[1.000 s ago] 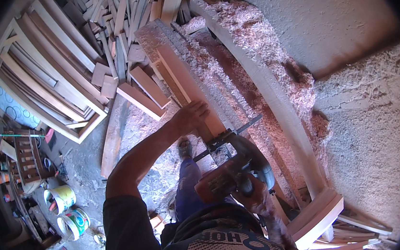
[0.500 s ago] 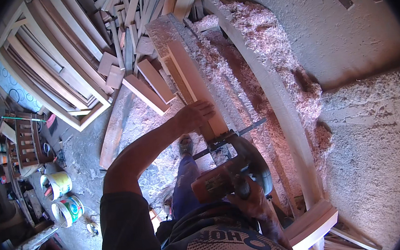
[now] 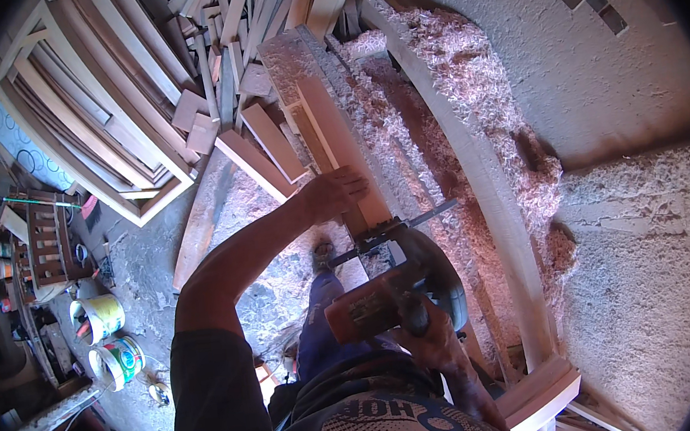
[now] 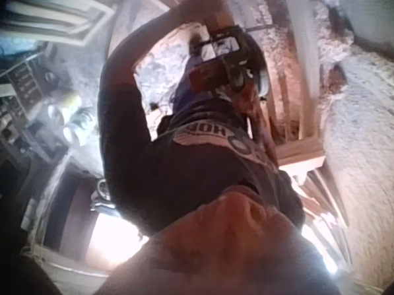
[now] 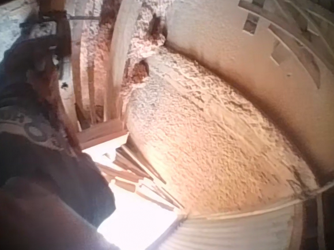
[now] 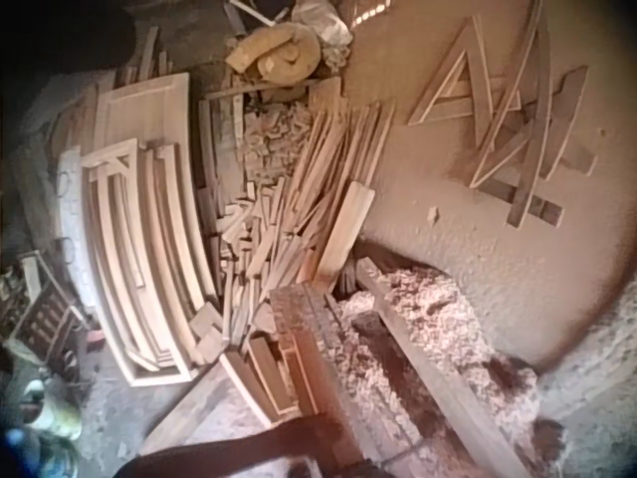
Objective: The person uses a handheld circular saw to cut a long wooden plank into shorter pieces. They repeatedly position the plank, make cuts, and move the cut pieces aside. The work area is covered in sawdust, and additional wood pieces are stacked nearby.
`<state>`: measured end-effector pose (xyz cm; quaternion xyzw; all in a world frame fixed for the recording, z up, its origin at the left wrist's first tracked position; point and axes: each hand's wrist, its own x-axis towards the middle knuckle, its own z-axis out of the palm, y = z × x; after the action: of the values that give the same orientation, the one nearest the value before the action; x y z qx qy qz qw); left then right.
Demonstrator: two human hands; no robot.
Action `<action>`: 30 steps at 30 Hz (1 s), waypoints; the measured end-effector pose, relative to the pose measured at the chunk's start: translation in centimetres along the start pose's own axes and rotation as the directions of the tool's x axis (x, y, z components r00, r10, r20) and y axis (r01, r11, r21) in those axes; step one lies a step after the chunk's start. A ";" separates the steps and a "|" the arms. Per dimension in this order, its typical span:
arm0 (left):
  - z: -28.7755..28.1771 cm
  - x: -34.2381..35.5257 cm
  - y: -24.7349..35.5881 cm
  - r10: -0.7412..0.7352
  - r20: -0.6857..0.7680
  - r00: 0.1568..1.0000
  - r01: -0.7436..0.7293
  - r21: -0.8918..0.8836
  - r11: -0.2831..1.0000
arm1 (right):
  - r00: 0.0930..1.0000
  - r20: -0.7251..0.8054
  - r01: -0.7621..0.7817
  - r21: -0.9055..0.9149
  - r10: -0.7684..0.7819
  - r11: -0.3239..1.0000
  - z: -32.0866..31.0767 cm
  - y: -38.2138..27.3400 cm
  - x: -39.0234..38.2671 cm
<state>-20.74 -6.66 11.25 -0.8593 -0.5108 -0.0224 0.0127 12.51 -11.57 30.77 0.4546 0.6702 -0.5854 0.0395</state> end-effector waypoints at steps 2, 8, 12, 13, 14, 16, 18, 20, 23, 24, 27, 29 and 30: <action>0.3 -0.1 -1.4 -0.008 0.005 1.000 0.008 0.024 1.000 | 1.000 -0.001 0.009 -0.007 -0.009 1.000 0.0 -0.9 1.1; -0.3 -0.5 -5.5 -0.041 0.052 0.998 0.035 0.104 0.994 | 0.996 -0.050 0.067 -0.038 -0.068 0.997 0.8 -2.8 5.0; -2.6 -1.7 -6.3 -0.280 0.035 0.959 0.279 0.033 0.960 | 0.989 -0.057 0.132 -0.036 -0.134 0.991 1.2 -4.2 7.6; -2.9 -2.4 -5.9 -0.396 -0.034 0.918 0.395 -0.018 0.918 | 0.986 -0.057 0.155 -0.030 -0.157 0.987 1.3 -4.3 8.3; -2.8 -3.1 -5.1 -0.501 -0.093 0.860 0.495 -0.083 0.865 | 0.985 -0.067 0.156 -0.042 -0.159 0.987 1.3 -4.5 8.7; -2.4 -5.2 -2.8 -0.825 -0.112 0.554 0.713 -0.447 0.539 | 0.983 -0.080 0.160 -0.066 -0.165 0.985 1.3 -5.0 9.8; -0.3 -9.1 -0.6 -0.947 0.007 0.321 0.702 -0.673 0.233 | 0.976 -0.083 0.198 -0.057 -0.202 0.979 1.6 -5.4 10.8; 1.2 -12.4 3.5 -0.937 0.314 0.152 0.496 -0.844 -0.202 | 0.971 -0.086 0.220 -0.051 -0.224 0.974 1.8 -6.0 12.0; -1.8 -12.7 10.1 -0.732 0.643 0.224 0.073 -0.760 -0.645 | 0.968 -0.098 0.228 -0.048 -0.231 0.973 1.7 -7.6 13.6; -4.7 -10.8 10.8 -0.748 0.622 0.232 0.085 -0.779 -0.621 | 0.971 -0.096 0.214 -0.039 -0.217 0.976 1.7 -7.5 14.4; -7.9 -7.8 10.6 -0.842 0.503 0.194 -0.033 -0.855 -0.518 | 0.963 -0.087 0.256 -0.018 -0.257 0.967 1.9 -8.5 15.9; -6.5 -7.0 9.2 -0.902 0.405 0.152 -0.159 -0.891 -0.426 | 0.947 -0.097 0.306 -0.025 -0.307 0.952 1.9 -9.2 16.9; -6.2 -7.2 8.8 -0.884 0.440 0.159 -0.208 -0.860 -0.465 | 0.937 -0.104 0.331 -0.037 -0.334 0.943 2.1 -9.4 17.5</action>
<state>-16.57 -17.48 17.05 -0.0220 -0.5882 -0.7062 -0.3934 -4.89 -2.48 26.92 0.3656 0.7440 -0.5517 -0.0921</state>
